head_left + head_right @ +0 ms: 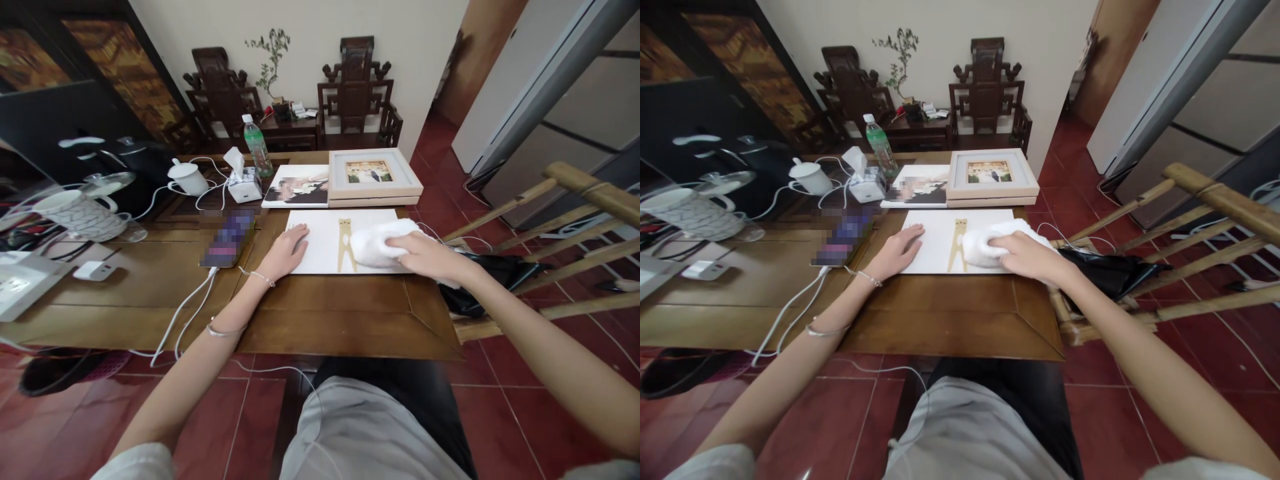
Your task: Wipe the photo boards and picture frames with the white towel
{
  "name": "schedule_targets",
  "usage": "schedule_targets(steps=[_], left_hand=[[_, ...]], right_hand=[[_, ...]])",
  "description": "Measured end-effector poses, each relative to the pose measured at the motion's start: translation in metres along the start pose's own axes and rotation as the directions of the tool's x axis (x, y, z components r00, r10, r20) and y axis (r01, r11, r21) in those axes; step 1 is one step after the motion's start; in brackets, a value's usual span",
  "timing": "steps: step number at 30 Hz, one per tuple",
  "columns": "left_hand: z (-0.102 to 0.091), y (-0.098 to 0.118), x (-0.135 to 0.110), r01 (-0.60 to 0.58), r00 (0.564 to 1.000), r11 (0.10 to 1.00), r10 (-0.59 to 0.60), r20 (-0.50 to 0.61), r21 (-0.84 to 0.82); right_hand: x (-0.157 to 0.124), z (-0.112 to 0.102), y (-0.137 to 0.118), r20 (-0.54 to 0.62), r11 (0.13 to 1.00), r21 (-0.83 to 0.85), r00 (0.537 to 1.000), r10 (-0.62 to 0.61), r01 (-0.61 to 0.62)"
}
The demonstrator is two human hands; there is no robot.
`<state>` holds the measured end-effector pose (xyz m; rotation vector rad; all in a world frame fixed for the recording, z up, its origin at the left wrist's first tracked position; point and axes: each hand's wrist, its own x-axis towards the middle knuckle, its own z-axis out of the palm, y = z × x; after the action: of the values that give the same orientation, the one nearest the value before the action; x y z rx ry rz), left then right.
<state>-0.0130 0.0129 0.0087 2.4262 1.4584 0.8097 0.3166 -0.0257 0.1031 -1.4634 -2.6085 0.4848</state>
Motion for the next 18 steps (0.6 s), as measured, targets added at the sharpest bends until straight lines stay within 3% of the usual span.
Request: schedule_targets(steps=[6,10,14,18], left_hand=[[-0.001,-0.001,-0.001,-0.011,1.000,1.000,0.011,0.002,0.005],[-0.001,-0.002,-0.001,0.002,1.000,1.000,-0.002,0.003,0.007],[-0.002,-0.001,-0.002,0.005,1.000,1.000,-0.005,0.014,0.008],[-0.003,0.000,-0.001,0.004,1.000,1.000,-0.005,0.023,0.020]], right_hand=[[0.065,-0.016,0.025,-0.034,0.999,0.043,0.999,0.003,-0.001],[0.093,-0.029,0.029,-0.013,0.995,0.027,0.996,0.092,-0.092],[0.101,-0.028,0.029,-0.030,0.993,0.041,0.994,0.109,-0.108],[0.084,-0.017,0.025,-0.063,0.998,0.012,0.996,0.057,-0.057]])
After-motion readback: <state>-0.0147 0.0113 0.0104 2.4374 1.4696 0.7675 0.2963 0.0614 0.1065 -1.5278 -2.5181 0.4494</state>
